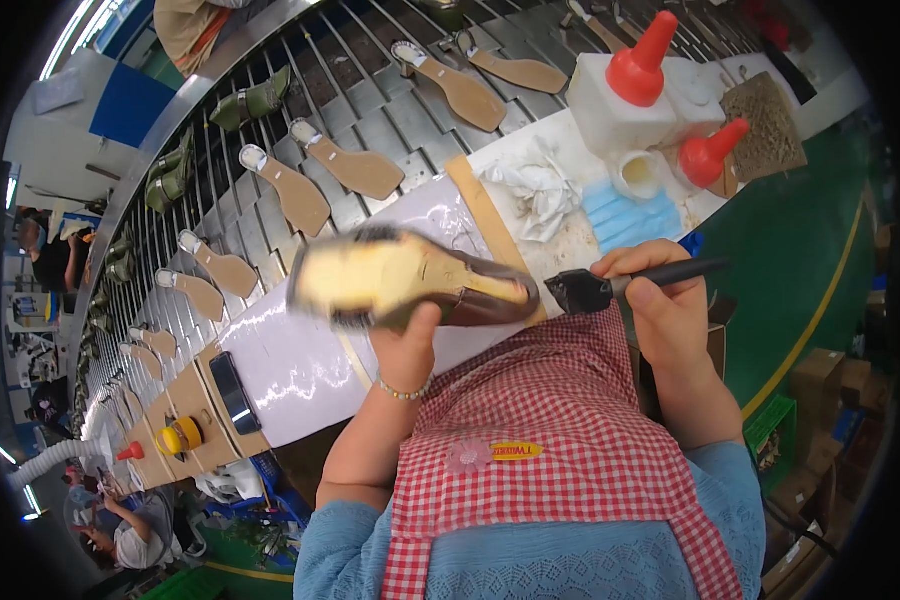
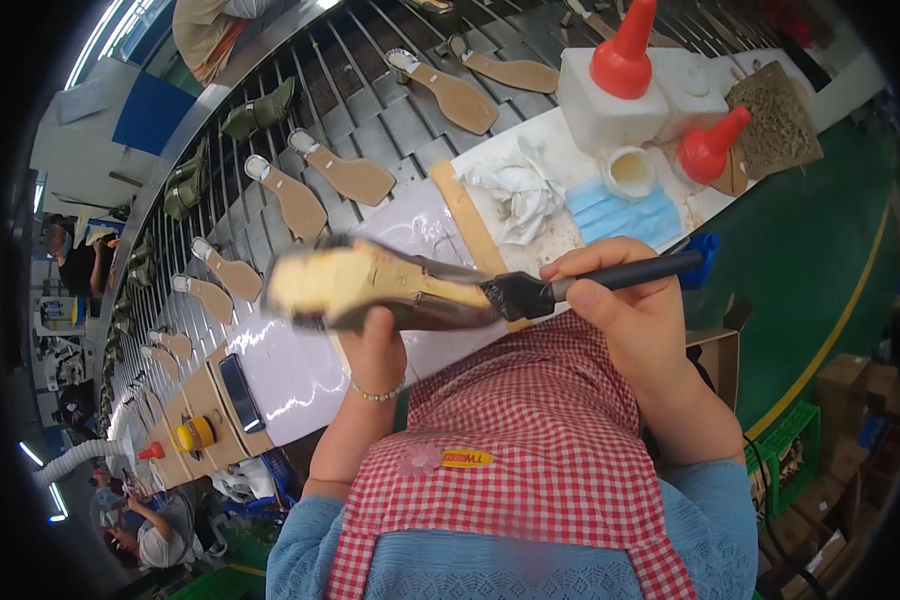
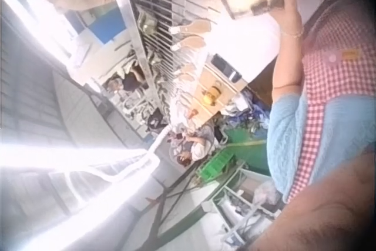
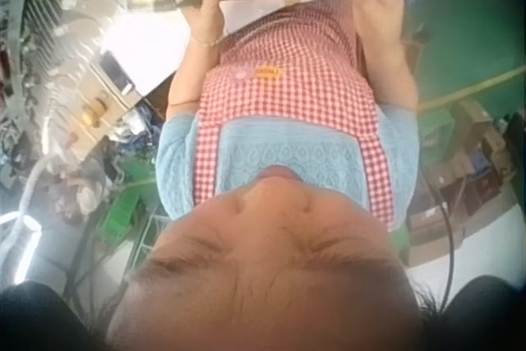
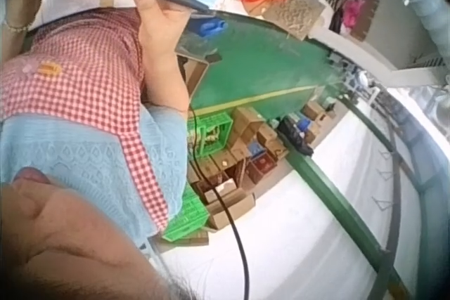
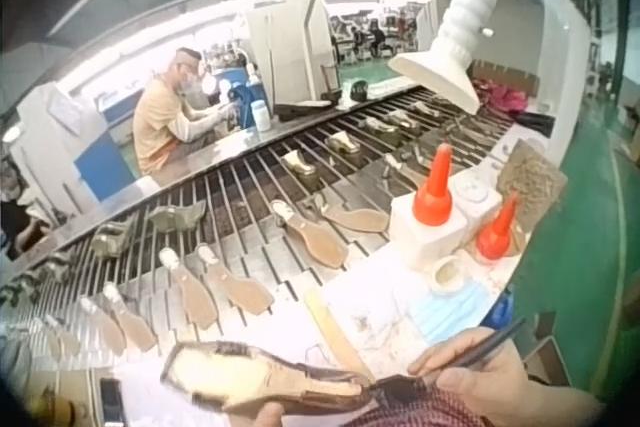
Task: Applying adhesive to the base of shoe uppers on an assembly line using a brush.
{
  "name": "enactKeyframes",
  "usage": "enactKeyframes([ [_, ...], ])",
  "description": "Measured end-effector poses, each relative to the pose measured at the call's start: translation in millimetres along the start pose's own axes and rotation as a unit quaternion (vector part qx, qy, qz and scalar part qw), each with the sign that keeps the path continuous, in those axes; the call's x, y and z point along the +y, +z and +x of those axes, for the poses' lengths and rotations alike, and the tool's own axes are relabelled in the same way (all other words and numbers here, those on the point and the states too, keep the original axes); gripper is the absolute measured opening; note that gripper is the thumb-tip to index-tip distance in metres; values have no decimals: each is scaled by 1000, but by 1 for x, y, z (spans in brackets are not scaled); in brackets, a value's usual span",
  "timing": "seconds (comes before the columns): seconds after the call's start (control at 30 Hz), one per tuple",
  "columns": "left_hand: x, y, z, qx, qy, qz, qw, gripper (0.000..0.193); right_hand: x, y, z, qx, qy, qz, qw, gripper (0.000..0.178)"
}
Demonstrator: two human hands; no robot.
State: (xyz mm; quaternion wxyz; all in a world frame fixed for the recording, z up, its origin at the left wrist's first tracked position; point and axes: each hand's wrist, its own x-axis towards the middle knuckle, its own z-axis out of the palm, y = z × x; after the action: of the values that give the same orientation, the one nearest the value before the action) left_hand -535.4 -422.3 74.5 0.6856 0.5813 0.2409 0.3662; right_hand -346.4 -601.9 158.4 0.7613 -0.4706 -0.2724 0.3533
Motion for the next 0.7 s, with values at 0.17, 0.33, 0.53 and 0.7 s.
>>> enactKeyframes([
  [0.17,4,-15,-27,-134,77,320,935,90,27,3,6,68,-11,-21,997,18],
  [0.33,-19,-16,-52,-73,124,283,948,95,57,13,10,-3,-4,-181,983,16],
  [0.53,-24,-17,-55,-77,111,252,958,99,76,21,14,-28,42,-168,984,16],
  [0.7,-26,-23,-58,-92,91,276,952,99,81,23,17,-15,-1,-220,975,13],
])
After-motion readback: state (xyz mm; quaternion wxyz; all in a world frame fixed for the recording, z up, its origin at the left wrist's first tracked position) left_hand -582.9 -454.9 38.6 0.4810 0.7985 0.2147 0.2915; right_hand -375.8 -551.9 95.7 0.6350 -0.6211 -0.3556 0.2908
